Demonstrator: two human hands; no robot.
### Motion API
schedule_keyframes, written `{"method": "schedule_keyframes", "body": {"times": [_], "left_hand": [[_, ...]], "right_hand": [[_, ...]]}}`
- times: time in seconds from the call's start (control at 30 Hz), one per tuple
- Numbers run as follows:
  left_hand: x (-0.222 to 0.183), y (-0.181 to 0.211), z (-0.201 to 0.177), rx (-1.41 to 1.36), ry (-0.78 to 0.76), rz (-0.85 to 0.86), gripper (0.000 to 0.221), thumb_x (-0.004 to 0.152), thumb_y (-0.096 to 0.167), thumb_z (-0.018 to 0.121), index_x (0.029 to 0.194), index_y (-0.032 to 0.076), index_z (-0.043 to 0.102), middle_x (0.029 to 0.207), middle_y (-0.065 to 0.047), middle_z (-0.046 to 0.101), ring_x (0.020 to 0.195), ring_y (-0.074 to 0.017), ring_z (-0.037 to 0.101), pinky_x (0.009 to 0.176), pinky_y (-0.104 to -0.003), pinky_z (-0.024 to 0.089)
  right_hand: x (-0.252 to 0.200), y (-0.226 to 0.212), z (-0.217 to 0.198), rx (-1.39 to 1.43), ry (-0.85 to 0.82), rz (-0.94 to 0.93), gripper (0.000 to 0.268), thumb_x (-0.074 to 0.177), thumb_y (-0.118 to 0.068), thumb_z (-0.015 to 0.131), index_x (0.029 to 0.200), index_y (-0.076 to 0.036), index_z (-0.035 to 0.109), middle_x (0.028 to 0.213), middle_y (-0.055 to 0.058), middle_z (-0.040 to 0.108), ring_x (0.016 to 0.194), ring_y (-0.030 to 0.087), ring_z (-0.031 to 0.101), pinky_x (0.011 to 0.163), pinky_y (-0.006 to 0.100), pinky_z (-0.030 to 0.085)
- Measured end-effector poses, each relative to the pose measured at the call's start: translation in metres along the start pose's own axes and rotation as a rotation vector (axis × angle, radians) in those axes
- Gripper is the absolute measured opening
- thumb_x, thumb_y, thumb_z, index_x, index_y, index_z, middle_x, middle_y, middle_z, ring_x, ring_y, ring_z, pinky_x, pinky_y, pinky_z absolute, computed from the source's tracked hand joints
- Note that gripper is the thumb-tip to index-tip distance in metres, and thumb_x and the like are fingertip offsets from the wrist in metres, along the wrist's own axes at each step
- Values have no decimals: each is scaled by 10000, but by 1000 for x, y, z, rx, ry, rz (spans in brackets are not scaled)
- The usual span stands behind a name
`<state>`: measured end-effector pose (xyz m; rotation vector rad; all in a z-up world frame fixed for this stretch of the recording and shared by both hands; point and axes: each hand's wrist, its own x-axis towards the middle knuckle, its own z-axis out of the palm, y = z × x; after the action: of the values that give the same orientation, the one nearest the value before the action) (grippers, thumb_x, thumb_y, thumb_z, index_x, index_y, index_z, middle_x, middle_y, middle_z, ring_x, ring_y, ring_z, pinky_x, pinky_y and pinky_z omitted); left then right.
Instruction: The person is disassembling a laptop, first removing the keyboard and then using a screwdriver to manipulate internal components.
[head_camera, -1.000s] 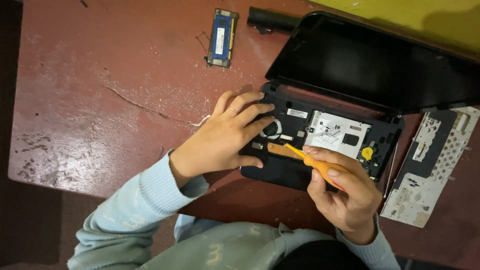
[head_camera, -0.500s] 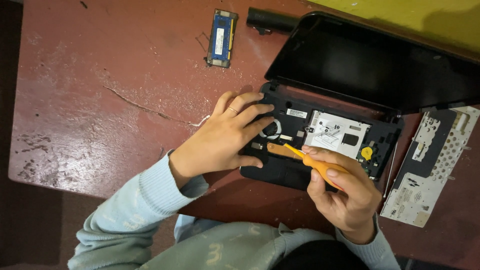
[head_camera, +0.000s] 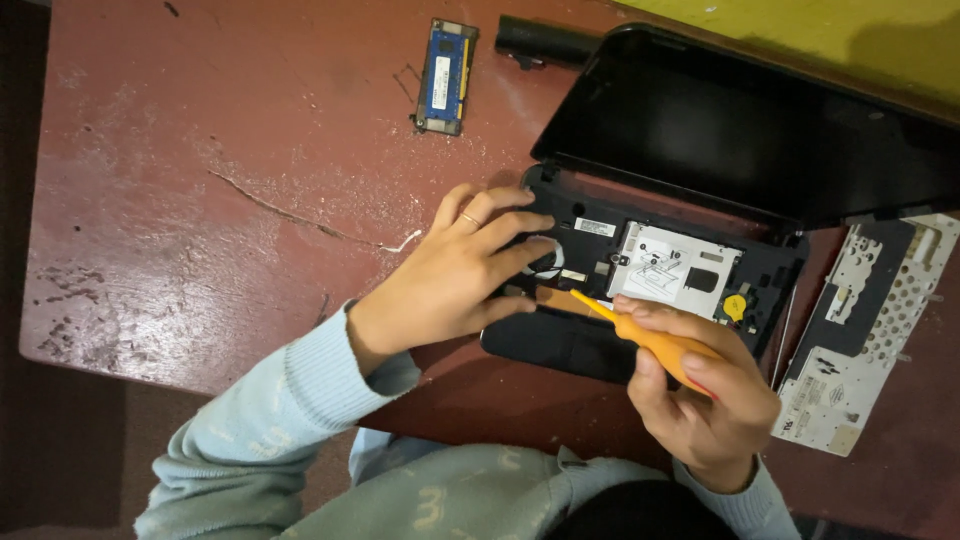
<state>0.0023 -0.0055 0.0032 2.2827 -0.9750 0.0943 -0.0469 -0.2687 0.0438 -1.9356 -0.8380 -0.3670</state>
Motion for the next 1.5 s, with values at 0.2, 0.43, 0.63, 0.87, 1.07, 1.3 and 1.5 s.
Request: {"method": "schedule_keyframes", "body": {"times": [0.2, 0.43, 0.63, 0.87, 1.07, 1.3, 1.5], "left_hand": [[-1, 2, 10, -132, 72, 22, 506, 867, 285, 881, 1290, 85, 687, 1345, -83, 620, 1354, -335, 464, 1112, -552, 325], [5, 38, -13, -238, 187, 55, 531, 945, 328, 800, 1346, 52, 590, 1265, -92, 620, 1160, -282, 556, 1039, -455, 401], [2, 75, -10, -175, 301, 66, 241, 1085, 88, 562, 1313, 12, 577, 1231, -124, 676, 990, -252, 677, 823, -400, 538], [-4, 94, -6, -128, 544, 106, 414, 1136, 230, 343, 1134, -45, 653, 1062, -163, 738, 848, -244, 751, 703, -336, 565], [-14, 92, -5, -53, 569, 174, 327, 1111, 168, 431, 1113, -47, 677, 1093, -202, 723, 861, -257, 764, 724, -325, 610], [-15, 95, -2, -121, 615, 49, 375, 899, 122, 897, 1146, -18, 652, 1071, -148, 762, 933, -232, 807, 722, -290, 602], [-21, 104, -1, -224, 611, -39, 491, 819, 140, 982, 1163, 65, 641, 1096, -121, 763, 889, -191, 819, 765, -280, 634]], "right_hand": [[1, -2, 2, -9, 52, -33, 451, 1013, 74, 550, 1340, -114, 304, 1103, 362, 565, 991, 431, 722, 909, 585, 714], [0, -5, -7, -24, 106, -176, 711, 947, 124, 616, 1495, -131, 243, 1210, 355, 544, 1112, 390, 678, 1021, 548, 653], [-6, -34, -9, -369, -110, 157, 458, 845, -145, 877, 1219, -13, 648, 1264, 194, 704, 1125, 283, 754, 993, 355, 611], [6, -46, 9, -526, -100, -365, 439, 1044, -174, 783, 1374, -281, 512, 1299, 105, 577, 1114, 323, 750, 879, 428, 625], [13, -54, 14, -492, -39, -317, 265, 1032, -219, 728, 1263, -293, 622, 1231, 85, 561, 1089, 306, 749, 868, 428, 635], [-25, -14, -8, -465, 122, -11, 1235, 603, -798, 846, 1485, -86, 355, 1424, 236, 467, 1305, 415, 576, 1159, 552, 501], [-1, -3, 1, 604, 258, 643, 394, 996, -27, 569, 1381, 48, 529, 1307, 222, 635, 1177, 321, 660, 1022, 408, 615]]}}
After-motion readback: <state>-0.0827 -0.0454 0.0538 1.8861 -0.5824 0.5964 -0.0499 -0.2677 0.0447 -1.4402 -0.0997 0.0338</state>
